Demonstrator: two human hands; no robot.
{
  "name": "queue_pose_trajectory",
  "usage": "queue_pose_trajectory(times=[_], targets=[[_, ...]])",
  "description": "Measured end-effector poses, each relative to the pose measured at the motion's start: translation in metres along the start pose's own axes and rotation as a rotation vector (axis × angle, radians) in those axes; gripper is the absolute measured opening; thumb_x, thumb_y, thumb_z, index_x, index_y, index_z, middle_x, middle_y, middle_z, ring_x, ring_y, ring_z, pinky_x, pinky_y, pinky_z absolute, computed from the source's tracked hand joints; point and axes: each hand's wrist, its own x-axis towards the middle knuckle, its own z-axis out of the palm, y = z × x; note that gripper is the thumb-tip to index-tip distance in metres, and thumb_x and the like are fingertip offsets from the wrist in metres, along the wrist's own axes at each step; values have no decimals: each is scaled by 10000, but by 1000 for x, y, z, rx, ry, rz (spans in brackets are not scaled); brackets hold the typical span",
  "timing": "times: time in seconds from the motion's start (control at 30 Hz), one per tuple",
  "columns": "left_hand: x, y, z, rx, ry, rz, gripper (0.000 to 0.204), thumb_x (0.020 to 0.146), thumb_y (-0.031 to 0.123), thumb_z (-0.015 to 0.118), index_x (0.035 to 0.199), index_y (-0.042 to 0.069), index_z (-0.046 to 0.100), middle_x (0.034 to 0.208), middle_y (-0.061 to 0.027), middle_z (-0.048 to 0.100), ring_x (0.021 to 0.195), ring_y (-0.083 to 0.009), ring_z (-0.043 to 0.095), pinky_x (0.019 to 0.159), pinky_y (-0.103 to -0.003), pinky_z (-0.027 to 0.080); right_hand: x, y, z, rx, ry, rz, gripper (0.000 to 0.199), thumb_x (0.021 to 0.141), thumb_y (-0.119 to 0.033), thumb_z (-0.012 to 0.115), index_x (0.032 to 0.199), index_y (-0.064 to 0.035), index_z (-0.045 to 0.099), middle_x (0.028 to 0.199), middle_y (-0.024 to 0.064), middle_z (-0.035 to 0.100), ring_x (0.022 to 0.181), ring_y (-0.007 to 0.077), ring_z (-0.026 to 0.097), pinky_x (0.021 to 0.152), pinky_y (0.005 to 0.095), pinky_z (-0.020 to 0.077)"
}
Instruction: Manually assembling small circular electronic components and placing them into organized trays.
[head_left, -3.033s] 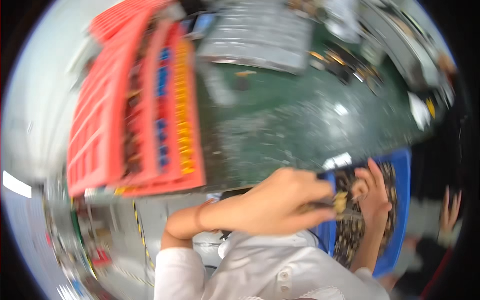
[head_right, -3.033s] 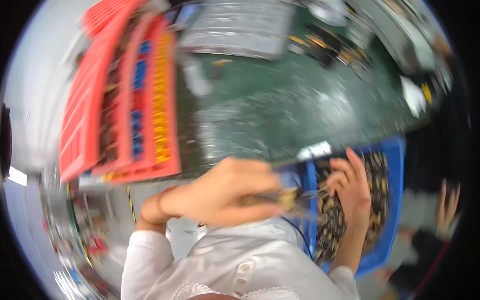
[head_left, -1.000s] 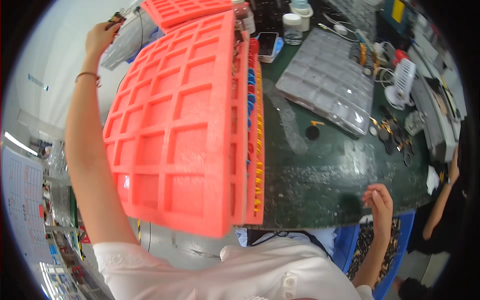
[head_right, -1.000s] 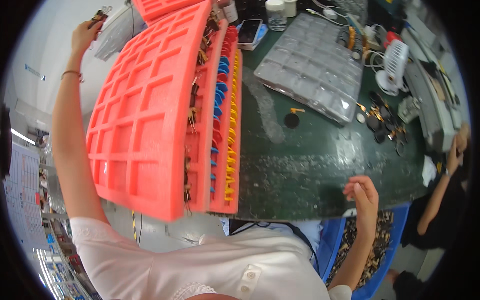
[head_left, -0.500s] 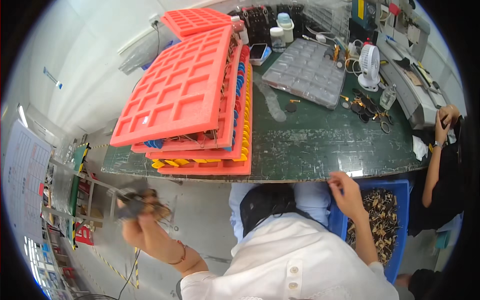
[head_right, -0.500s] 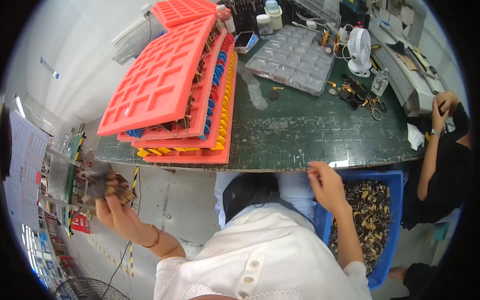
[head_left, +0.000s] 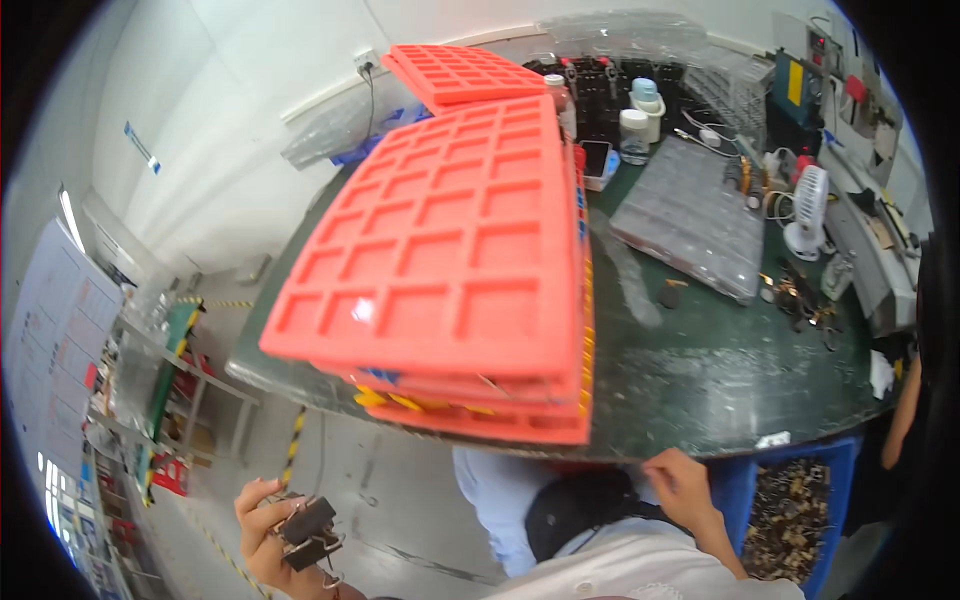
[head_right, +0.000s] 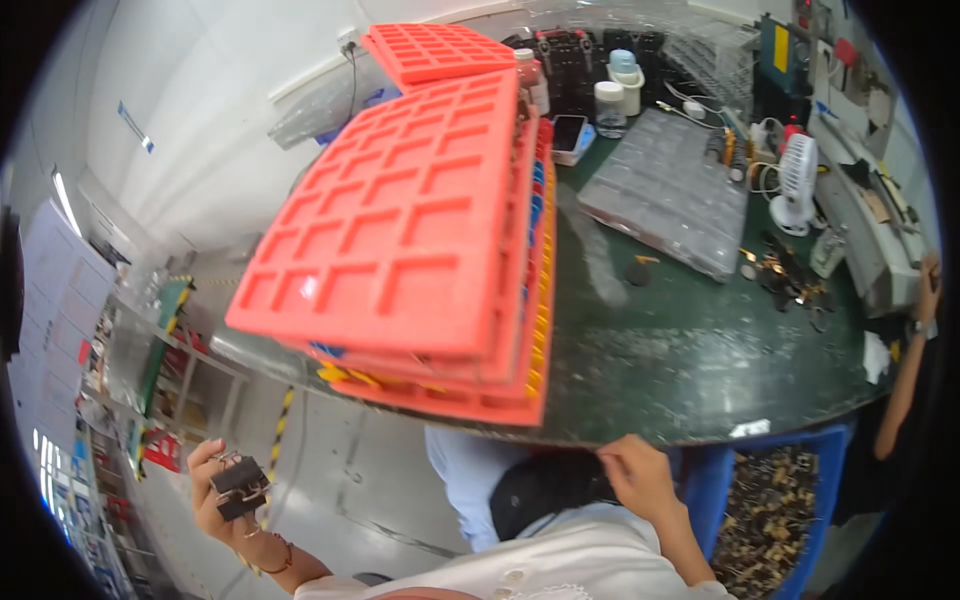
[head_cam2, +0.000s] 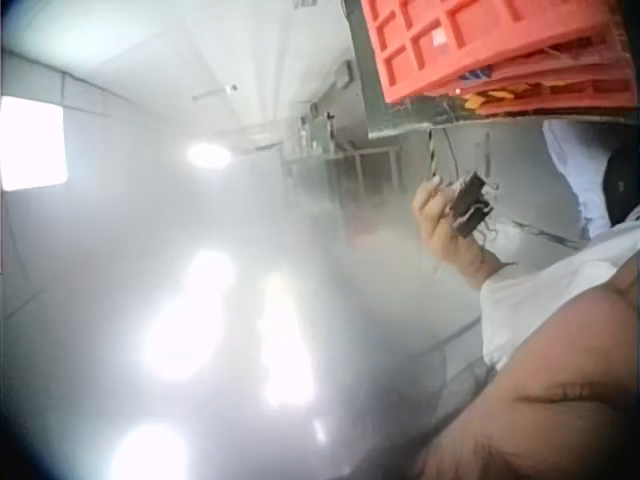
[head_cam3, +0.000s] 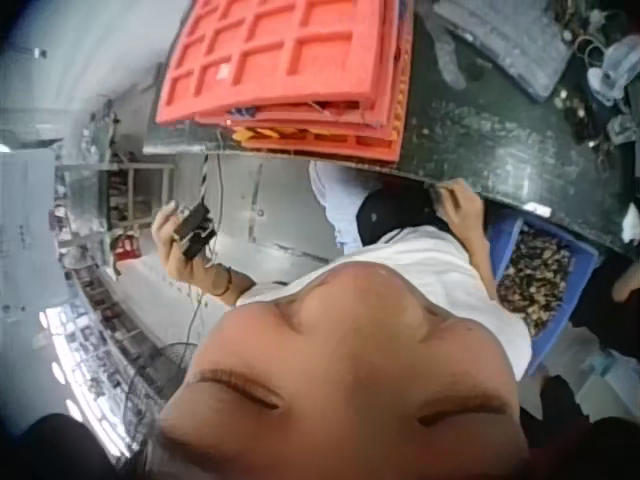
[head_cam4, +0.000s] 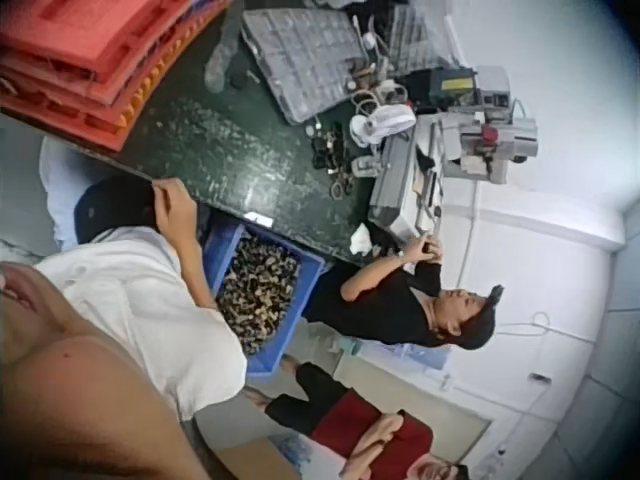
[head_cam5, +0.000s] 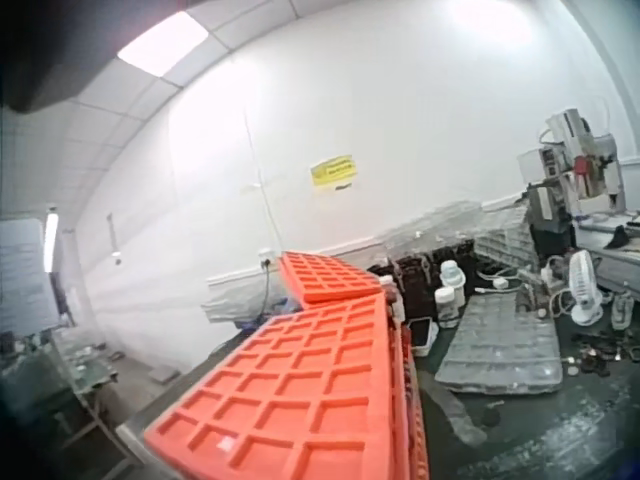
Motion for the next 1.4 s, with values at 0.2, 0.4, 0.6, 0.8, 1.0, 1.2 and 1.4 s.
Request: queue_pose_trajectory(times=[0.2,0.4,0.6,0.8,1.0,1.2,1.4], targets=[[160,-80,46,-108,-108,47,231,688,144,638,797,-60,623,849,-137,594,827,-268,571,703,-333,468,69,3,26,492,437,699,57,874,-53,526,852,-23,569,658,24,552,474,48,452,415,189,341],[337,-177,222,-335,-512,295,122,730,80,665,815,2,625,865,-85,614,785,-250,561,662,-319,448,108,-39,15,505,705,838,77,891,-111,524,882,-47,566,656,11,538,441,33,409,369,178,291],[418,-265,385,-462,-949,287,119,755,83,642,809,-23,637,785,-87,568,670,-187,574,581,-304,445,78,-77,16,337,677,901,92,888,-116,542,921,-35,571,698,25,577,469,43,456,393,170,339],[413,-285,438,-536,-1088,181,140,765,46,645,816,-79,610,813,-66,557,634,-138,581,568,-263,476,51,-74,18,321,761,923,120,890,-133,550,960,-39,572,704,19,585,499,40,472,422,164,349],[415,-285,451,-546,-1117,207,148,767,34,636,831,-82,572,854,-75,547,660,-169,598,597,-272,489,98,-87,18,262,692,858,120,902,-121,541,970,-27,571,732,14,591,555,42,483,496,177,378],[408,-295,456,-446,-906,522,195,674,100,662,785,-48,599,1047,-128,559,950,-307,544,822,-367,449,124,-95,17,269,546,903,101,898,-105,535,948,-29,578,730,3,590,580,31,481,515,175,382],[411,-280,456,-427,-880,488,163,665,89,647,764,-33,601,1045,-121,555,928,-310,548,796,-368,458,129,-76,12,298,515,900,103,892,-101,534,946,-31,586,731,-3,592,614,42,513,555,182,407]])
